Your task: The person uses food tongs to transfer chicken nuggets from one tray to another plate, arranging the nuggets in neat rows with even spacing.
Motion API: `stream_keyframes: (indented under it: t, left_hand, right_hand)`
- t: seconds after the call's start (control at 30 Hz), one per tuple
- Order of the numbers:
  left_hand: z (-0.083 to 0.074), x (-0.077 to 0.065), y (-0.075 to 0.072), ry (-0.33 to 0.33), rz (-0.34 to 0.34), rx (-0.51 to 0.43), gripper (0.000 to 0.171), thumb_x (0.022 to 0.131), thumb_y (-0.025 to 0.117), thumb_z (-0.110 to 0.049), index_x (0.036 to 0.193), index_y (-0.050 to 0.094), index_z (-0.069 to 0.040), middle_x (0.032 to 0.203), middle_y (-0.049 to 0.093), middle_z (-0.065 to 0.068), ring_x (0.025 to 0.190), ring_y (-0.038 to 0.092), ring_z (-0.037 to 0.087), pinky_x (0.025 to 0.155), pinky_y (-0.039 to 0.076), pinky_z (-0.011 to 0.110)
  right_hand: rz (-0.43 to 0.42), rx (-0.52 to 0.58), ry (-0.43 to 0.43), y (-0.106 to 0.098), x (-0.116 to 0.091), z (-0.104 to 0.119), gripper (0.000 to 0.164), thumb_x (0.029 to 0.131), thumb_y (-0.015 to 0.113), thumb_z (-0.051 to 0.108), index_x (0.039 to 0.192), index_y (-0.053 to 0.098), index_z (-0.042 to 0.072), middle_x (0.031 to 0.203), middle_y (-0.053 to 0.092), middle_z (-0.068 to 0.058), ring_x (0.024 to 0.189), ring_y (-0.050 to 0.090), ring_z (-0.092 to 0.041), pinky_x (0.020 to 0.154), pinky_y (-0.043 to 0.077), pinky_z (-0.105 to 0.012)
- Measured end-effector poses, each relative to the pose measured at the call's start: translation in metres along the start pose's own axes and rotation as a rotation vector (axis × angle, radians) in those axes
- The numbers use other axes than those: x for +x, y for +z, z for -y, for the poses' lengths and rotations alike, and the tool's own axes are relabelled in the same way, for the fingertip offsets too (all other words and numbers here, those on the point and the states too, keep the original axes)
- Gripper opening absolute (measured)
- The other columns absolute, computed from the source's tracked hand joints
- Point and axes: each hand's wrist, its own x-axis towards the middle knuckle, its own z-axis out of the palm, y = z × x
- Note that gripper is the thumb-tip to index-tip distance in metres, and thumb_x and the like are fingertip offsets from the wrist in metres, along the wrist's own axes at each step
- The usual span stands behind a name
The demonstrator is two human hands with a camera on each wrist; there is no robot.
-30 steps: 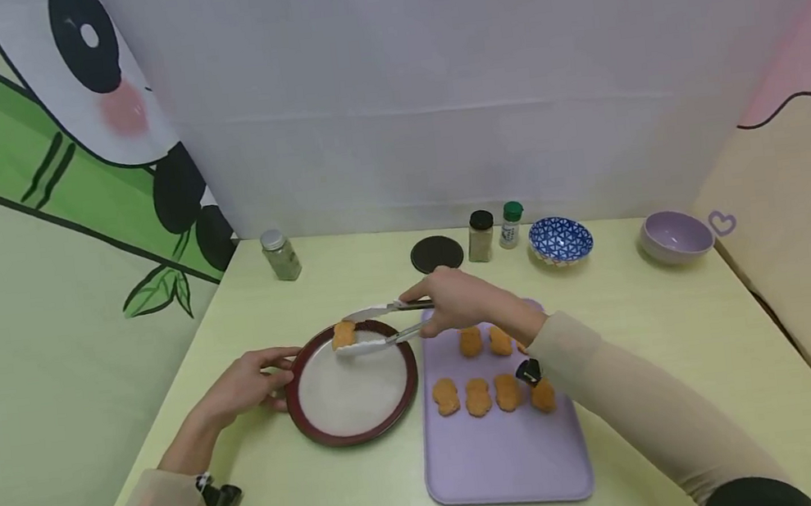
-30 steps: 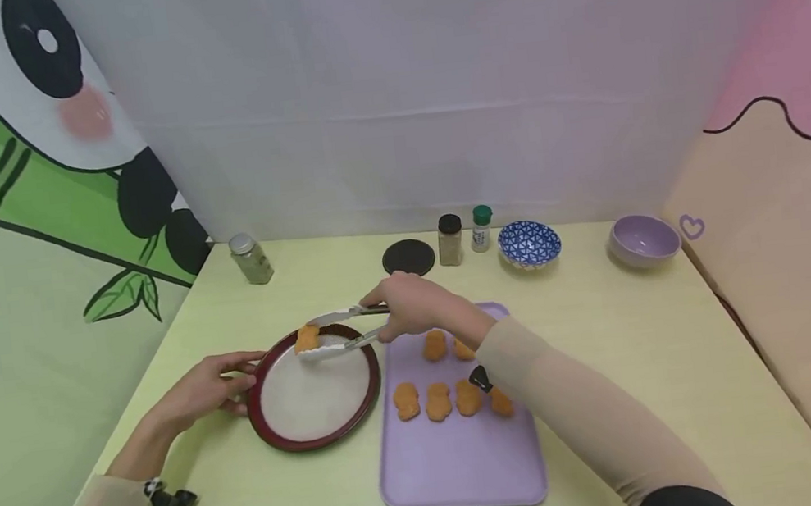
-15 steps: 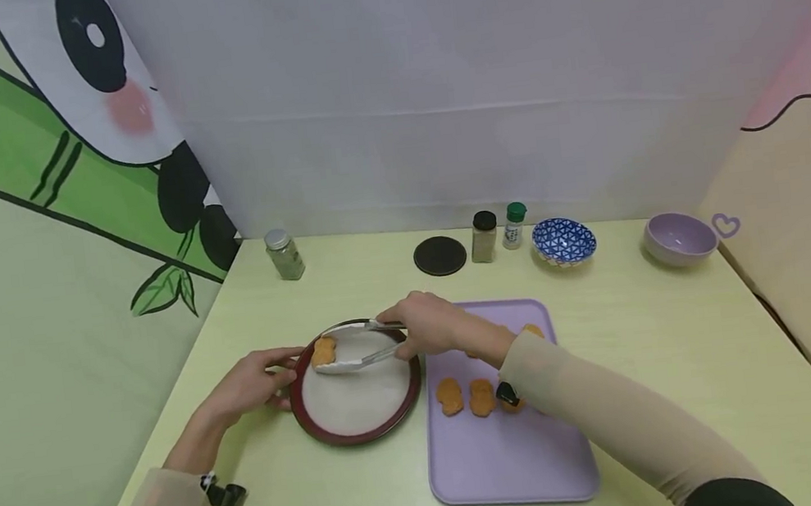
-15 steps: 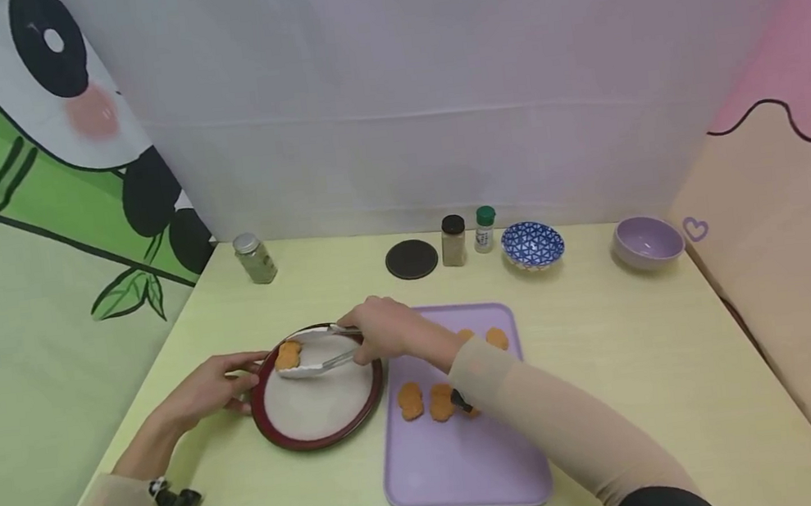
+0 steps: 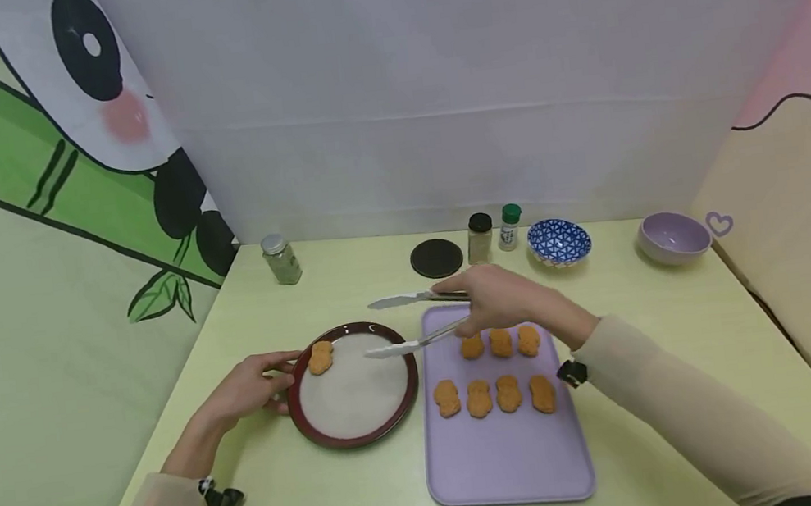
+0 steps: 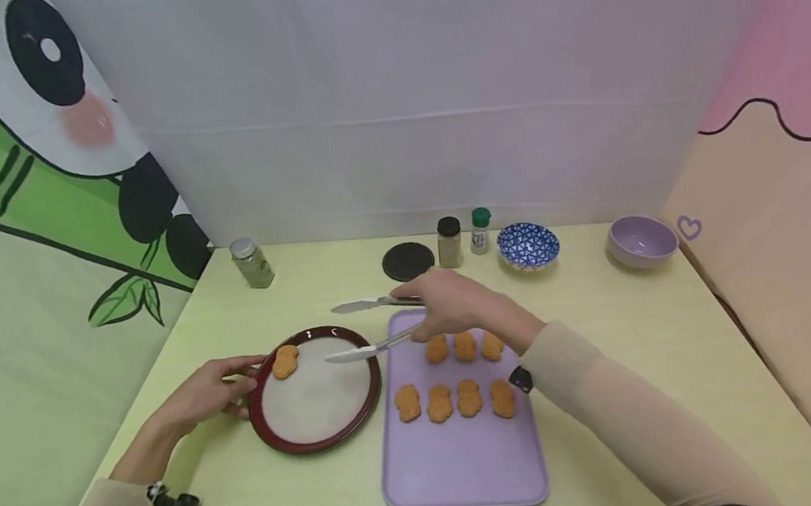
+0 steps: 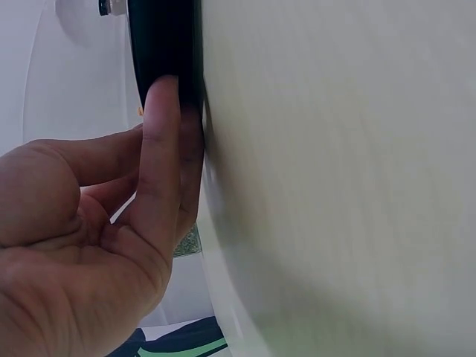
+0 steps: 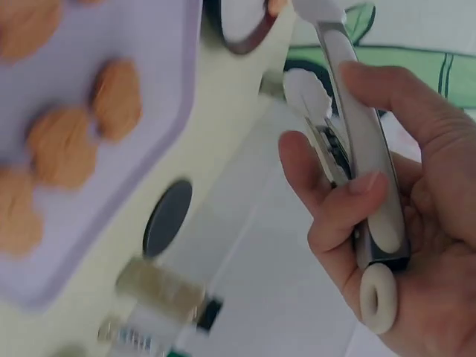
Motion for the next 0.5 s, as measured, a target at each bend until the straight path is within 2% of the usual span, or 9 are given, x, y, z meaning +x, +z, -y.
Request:
stream_keyframes:
  t: [0.1, 0.2, 0.3, 0.5]
  left_hand:
    - [0.002, -0.001, 0.000, 0.002, -0.006, -0.005, 0.044, 0.094, 0.053, -0.004, 0.138, 0.049, -0.010, 0.117, 0.054, 0.020, 0.072, 0.064, 0.026, 0.062, 0.056, 0.038]
    - [0.004, -0.002, 0.000, 0.004, -0.008, -0.002, 0.044, 0.095, 0.053, -0.005, 0.138, 0.049, -0.010, 0.115, 0.056, 0.020, 0.070, 0.064, 0.027, 0.061, 0.056, 0.038]
    - [0.004, -0.001, 0.000, 0.011, -0.005, 0.002, 0.044, 0.095, 0.053, -0.006, 0.138, 0.049, -0.010, 0.118, 0.055, 0.021, 0.071, 0.065, 0.027, 0.062, 0.056, 0.038]
    - [0.001, 0.002, 0.001, 0.006, 0.000, 0.015, 0.044, 0.094, 0.054, -0.006, 0.138, 0.049, -0.011, 0.124, 0.054, 0.021, 0.073, 0.065, 0.026, 0.062, 0.056, 0.037]
  right_hand:
    - [0.037, -0.030, 0.027, -0.017, -0.029, -0.019, 0.067, 0.070, 0.080, 0.027, 0.132, 0.057, 0.015, 0.067, 0.049, 0.007, 0.053, 0.036, -0.008, 0.048, 0.037, -0.025]
    - [0.079, -0.057, 0.057, -0.025, -0.052, -0.038, 0.065, 0.069, 0.080, 0.025, 0.129, 0.060, 0.013, 0.083, 0.061, 0.008, 0.057, 0.040, -0.009, 0.050, 0.040, -0.026]
    - [0.113, -0.061, 0.097, -0.027, -0.068, -0.057, 0.063, 0.068, 0.080, 0.023, 0.127, 0.061, 0.012, 0.102, 0.065, 0.006, 0.063, 0.044, -0.010, 0.054, 0.043, -0.027]
    - [0.138, -0.046, 0.094, -0.022, -0.081, -0.083, 0.059, 0.070, 0.081, 0.025, 0.125, 0.063, 0.012, 0.094, 0.065, 0.007, 0.065, 0.045, -0.011, 0.058, 0.042, -0.028]
